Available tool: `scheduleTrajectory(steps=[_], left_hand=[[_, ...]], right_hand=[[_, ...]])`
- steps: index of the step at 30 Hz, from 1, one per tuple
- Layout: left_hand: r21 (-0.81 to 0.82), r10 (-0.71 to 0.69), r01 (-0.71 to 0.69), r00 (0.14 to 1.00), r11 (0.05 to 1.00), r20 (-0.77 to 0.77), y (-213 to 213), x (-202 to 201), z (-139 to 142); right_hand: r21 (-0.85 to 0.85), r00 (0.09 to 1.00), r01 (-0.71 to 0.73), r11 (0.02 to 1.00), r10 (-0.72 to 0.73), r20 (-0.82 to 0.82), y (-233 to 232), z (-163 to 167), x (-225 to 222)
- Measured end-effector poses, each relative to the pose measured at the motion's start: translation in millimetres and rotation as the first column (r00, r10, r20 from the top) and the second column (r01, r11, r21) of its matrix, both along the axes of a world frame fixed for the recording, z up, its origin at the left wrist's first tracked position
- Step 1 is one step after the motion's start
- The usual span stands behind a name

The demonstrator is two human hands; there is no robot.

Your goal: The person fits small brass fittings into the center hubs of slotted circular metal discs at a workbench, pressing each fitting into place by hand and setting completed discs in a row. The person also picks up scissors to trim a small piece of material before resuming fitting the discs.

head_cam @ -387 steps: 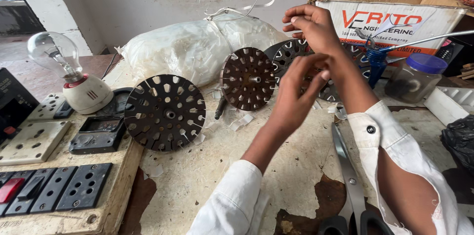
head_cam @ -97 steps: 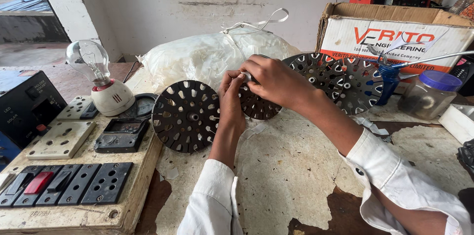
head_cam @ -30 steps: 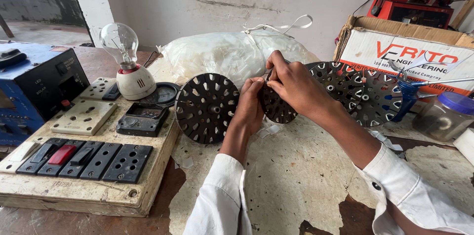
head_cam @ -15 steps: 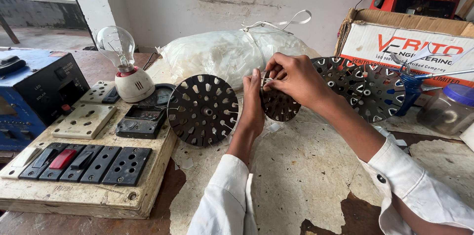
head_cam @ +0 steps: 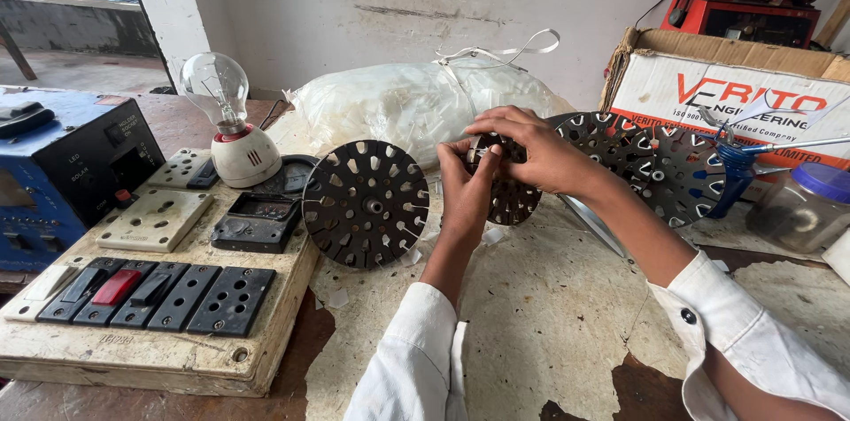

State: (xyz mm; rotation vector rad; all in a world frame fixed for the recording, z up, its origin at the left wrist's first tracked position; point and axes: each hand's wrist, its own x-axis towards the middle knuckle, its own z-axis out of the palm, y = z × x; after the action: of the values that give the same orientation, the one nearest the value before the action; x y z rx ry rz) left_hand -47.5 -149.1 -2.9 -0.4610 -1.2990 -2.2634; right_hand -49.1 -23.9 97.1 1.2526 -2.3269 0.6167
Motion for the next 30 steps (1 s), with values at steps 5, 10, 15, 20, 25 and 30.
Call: scheduleTrajectory(steps=[5, 10, 15, 20, 25, 30], left_hand=[[-0.011, 0.043, -0.043, 0.999, 0.999, 0.009, 2, 3, 3], [-0.039, 0.083, -0.082, 0.996, 0.996, 0.041, 8, 1, 7], [-0.073, 0.124, -0.117, 0.986, 0.990, 0.112, 13, -5, 8], [0.037, 0.042, -0.049, 0.984, 0.998, 0.171, 12, -10, 6], [0.009, 0.057, -0.060, 0.986, 0.998, 0.155, 15, -13, 2], [0.092, -0.056, 0.042, 0.986, 0.995, 0.159, 12, -9, -8]], right_hand=[[-0.025, 0.992, -0.008, 1.000, 0.012, 0.129, 6, -5, -11], [-0.019, 0.992, 0.026, 0.999, -0.024, 0.126, 12, -4, -15], [-0.010, 0.990, 0.044, 0.999, -0.043, 0.135, 17, -4, -18], [0.003, 0.987, 0.071, 0.997, -0.071, 0.142, 17, -4, -18], [0.003, 0.992, 0.045, 0.999, -0.045, 0.122, 16, -3, -16], [0.040, 0.979, 0.110, 0.993, -0.116, 0.166, 12, 0, -12]])
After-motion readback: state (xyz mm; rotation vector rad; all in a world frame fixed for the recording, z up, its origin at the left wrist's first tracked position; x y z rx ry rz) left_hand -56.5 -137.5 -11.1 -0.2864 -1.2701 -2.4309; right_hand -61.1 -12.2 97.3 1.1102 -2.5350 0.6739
